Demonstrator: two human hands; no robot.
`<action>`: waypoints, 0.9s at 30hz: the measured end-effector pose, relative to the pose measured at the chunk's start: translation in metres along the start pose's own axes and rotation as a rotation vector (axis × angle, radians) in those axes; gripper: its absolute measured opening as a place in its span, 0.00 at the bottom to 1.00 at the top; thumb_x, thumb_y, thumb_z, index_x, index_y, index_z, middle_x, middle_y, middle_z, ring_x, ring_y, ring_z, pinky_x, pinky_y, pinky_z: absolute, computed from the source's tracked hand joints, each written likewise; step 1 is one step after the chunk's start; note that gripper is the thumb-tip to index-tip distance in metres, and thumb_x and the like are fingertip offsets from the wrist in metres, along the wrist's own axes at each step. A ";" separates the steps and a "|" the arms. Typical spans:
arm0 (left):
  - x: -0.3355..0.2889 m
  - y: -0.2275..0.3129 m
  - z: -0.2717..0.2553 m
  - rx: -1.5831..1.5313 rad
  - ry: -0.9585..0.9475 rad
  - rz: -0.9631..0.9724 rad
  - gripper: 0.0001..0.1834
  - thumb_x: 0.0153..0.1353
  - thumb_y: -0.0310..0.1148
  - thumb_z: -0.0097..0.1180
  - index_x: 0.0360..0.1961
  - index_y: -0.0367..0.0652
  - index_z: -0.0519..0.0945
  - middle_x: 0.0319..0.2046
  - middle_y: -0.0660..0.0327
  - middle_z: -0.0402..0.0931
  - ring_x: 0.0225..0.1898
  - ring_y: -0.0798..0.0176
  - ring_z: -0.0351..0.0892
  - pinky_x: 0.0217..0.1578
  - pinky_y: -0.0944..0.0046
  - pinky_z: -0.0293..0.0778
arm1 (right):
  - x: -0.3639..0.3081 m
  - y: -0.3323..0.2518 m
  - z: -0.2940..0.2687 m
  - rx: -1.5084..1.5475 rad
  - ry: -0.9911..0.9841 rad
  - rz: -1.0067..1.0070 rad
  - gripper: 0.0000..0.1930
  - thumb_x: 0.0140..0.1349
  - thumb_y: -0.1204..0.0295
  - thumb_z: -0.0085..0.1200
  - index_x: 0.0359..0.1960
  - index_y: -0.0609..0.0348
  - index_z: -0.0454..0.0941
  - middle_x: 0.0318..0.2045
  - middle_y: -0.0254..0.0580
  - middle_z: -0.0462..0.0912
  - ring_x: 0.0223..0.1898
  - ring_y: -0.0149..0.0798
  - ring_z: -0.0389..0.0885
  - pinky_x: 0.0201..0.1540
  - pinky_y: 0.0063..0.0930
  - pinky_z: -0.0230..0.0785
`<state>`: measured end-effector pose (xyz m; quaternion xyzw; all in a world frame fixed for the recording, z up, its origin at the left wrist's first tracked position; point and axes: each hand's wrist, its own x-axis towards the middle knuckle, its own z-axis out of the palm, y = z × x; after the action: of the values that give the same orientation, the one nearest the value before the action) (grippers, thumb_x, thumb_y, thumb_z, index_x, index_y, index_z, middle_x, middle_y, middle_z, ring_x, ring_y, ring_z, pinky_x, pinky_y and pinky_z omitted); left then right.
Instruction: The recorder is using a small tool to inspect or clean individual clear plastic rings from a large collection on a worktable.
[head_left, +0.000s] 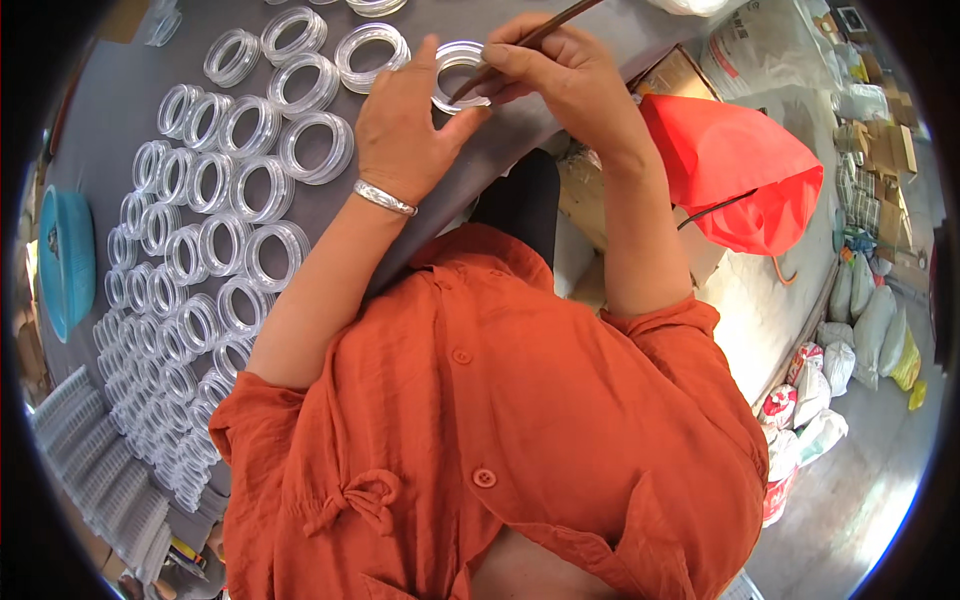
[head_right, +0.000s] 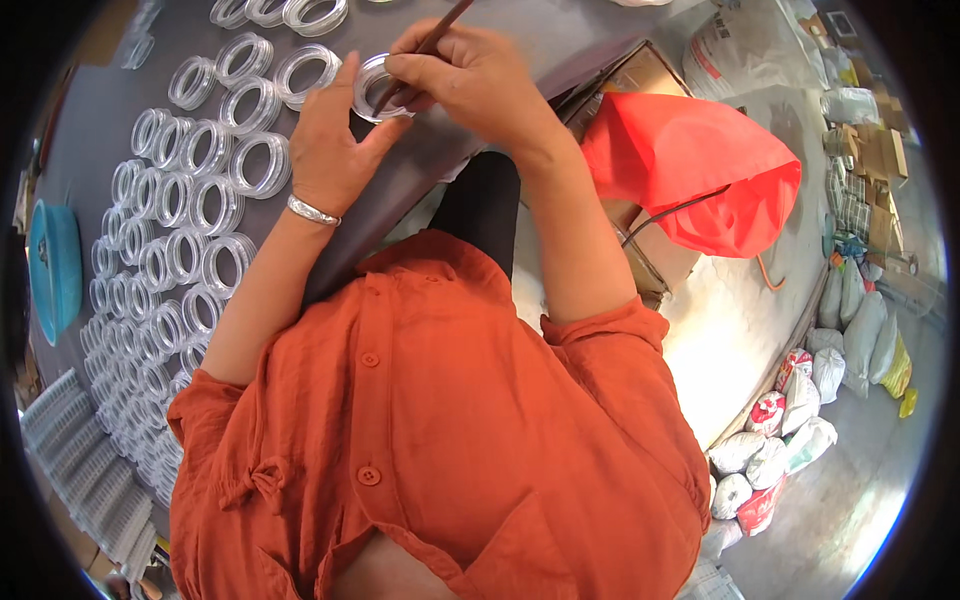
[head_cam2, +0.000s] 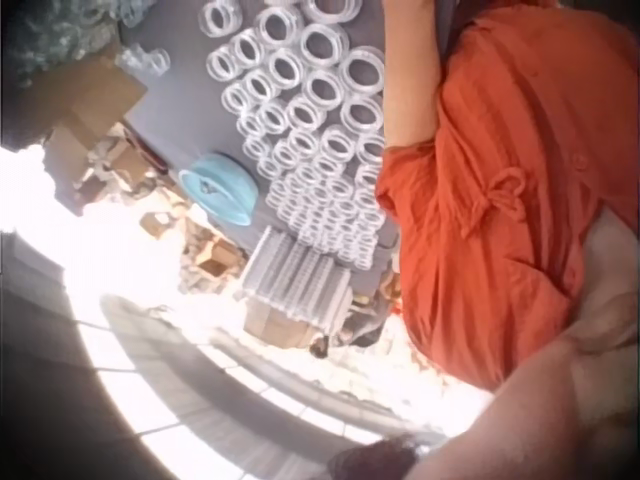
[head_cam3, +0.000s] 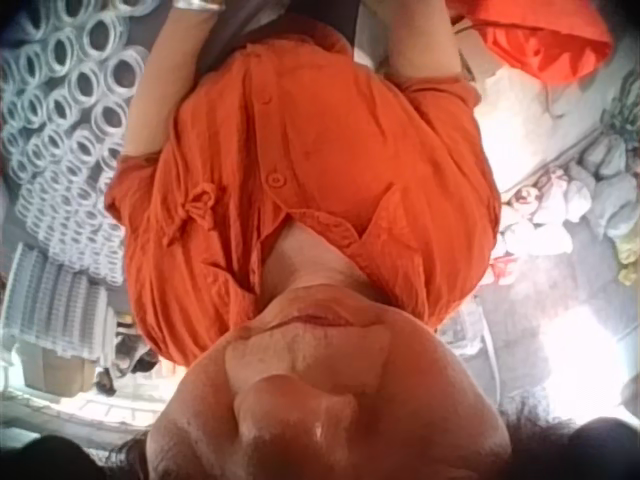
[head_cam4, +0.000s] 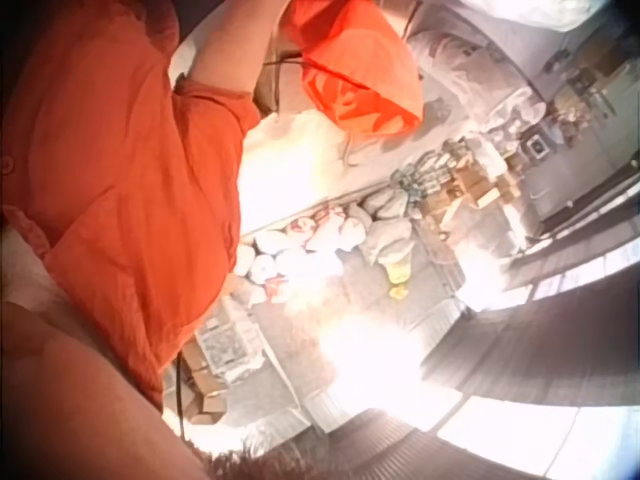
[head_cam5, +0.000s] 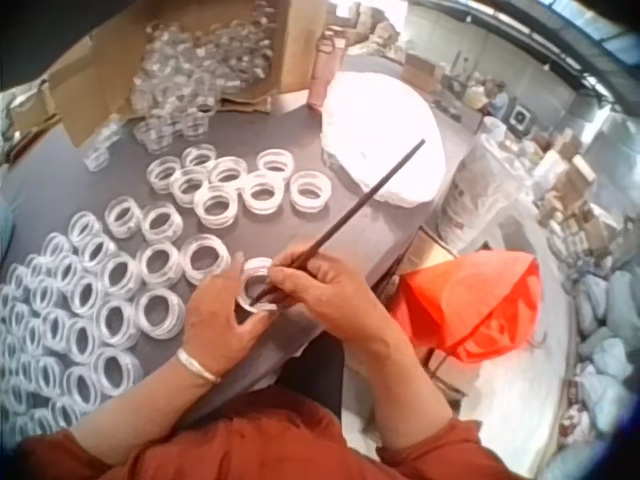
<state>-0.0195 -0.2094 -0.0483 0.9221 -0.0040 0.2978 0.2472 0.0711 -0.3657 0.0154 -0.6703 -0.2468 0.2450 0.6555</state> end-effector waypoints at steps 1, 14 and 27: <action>-0.001 -0.001 0.000 0.013 -0.004 -0.014 0.38 0.46 0.49 0.68 0.55 0.36 0.73 0.41 0.53 0.78 0.42 0.51 0.75 0.43 0.55 0.73 | 0.000 0.003 0.005 0.044 -0.002 -0.036 0.08 0.64 0.70 0.53 0.35 0.63 0.80 0.27 0.36 0.83 0.31 0.27 0.82 0.36 0.21 0.76; 0.002 0.000 -0.003 0.006 -0.051 -0.067 0.40 0.47 0.54 0.68 0.56 0.39 0.73 0.39 0.53 0.76 0.42 0.51 0.75 0.42 0.56 0.72 | -0.001 -0.023 0.008 -0.710 0.314 -0.194 0.09 0.62 0.70 0.51 0.34 0.65 0.77 0.27 0.51 0.80 0.32 0.48 0.80 0.36 0.34 0.73; 0.002 0.003 -0.003 -0.014 -0.061 -0.101 0.41 0.47 0.54 0.68 0.57 0.38 0.73 0.38 0.53 0.77 0.41 0.51 0.75 0.42 0.56 0.72 | 0.015 0.011 0.011 -0.334 0.399 -0.278 0.11 0.60 0.70 0.52 0.32 0.68 0.78 0.22 0.45 0.80 0.26 0.37 0.81 0.34 0.30 0.72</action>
<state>-0.0199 -0.2108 -0.0436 0.9281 0.0327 0.2565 0.2679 0.0759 -0.3479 0.0042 -0.7635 -0.2394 -0.0280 0.5992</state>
